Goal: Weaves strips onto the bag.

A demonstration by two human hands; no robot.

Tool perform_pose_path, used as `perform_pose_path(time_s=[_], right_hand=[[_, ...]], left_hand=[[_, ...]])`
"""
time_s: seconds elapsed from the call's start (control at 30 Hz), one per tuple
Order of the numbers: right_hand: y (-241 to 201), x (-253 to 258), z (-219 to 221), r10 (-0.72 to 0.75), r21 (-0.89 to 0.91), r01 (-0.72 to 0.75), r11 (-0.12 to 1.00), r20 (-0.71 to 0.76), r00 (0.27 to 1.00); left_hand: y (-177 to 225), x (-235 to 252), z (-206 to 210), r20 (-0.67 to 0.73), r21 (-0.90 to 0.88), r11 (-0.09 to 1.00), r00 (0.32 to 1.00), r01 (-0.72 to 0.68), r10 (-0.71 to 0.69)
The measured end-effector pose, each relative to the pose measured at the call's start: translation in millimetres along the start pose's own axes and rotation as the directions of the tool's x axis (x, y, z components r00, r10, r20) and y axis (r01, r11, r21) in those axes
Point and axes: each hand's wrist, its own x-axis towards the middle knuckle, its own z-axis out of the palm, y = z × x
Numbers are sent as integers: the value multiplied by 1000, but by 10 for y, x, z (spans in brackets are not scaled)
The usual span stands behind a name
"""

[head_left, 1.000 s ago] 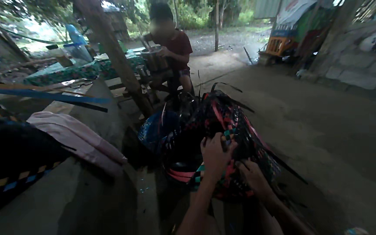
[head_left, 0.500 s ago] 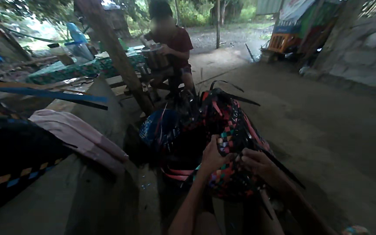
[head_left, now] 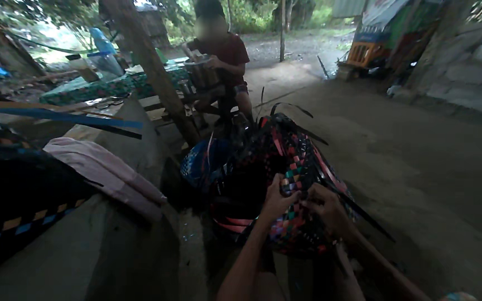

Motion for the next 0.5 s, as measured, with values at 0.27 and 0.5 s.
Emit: perform_pose_path(time_s=[0.27,0.5], right_hand=[[48,87,0,-29,-98,32,995,38,999],[162,26,-40,-41,-27,41,999,-20,999]], left_hand=[[-40,10,-3,-8,-32,999,1000,2,-3],[-26,-9,-78,35,8,999,999,-35,35]])
